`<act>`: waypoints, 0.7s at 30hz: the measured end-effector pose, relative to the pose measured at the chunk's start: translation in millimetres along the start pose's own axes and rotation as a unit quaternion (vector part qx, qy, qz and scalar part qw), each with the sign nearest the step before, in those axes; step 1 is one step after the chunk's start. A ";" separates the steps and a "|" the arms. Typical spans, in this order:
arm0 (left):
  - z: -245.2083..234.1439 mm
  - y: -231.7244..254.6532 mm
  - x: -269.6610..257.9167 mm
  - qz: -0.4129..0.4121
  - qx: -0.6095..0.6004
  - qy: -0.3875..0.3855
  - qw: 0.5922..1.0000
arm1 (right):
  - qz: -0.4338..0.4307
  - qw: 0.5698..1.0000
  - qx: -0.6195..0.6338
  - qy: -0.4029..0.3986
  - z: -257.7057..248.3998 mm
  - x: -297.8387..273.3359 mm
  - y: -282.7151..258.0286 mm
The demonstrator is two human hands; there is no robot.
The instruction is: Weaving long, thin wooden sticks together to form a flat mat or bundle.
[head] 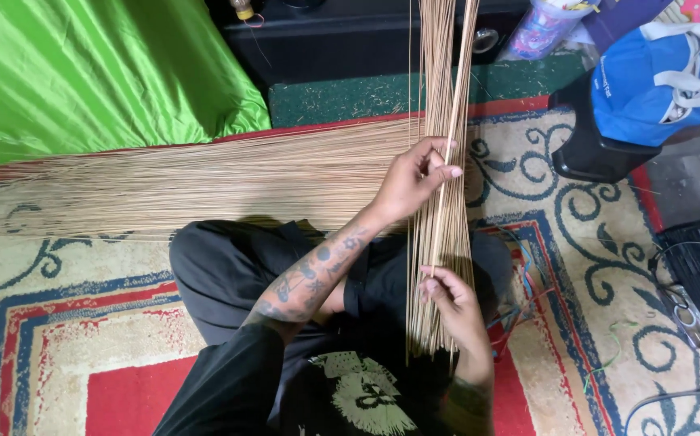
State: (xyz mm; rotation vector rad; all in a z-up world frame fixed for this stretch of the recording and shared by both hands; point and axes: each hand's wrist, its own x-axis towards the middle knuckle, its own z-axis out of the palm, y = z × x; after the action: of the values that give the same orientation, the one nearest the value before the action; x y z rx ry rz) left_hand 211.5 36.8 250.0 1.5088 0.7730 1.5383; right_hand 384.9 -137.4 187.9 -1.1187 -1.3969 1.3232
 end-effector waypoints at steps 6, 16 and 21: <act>20.0 -32.4 -29.3 -0.145 0.121 -0.061 0.980 | 0.017 0.991 -0.102 0.088 -5.4 3.1 1.4; -25.8 -55.5 -55.5 -0.246 0.218 -0.093 0.940 | 0.089 0.894 -0.403 0.175 -9.6 2.6 8.4; -82.8 -72.5 -71.4 -0.281 0.268 -0.086 0.917 | 0.052 0.856 -0.467 0.213 -4.9 8.1 -2.5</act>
State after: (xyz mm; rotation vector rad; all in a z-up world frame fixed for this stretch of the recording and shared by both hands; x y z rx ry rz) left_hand 135.2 18.2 145.0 1.5761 1.4535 0.7808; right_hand 388.0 -128.6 190.8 -1.9933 -1.6614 0.3261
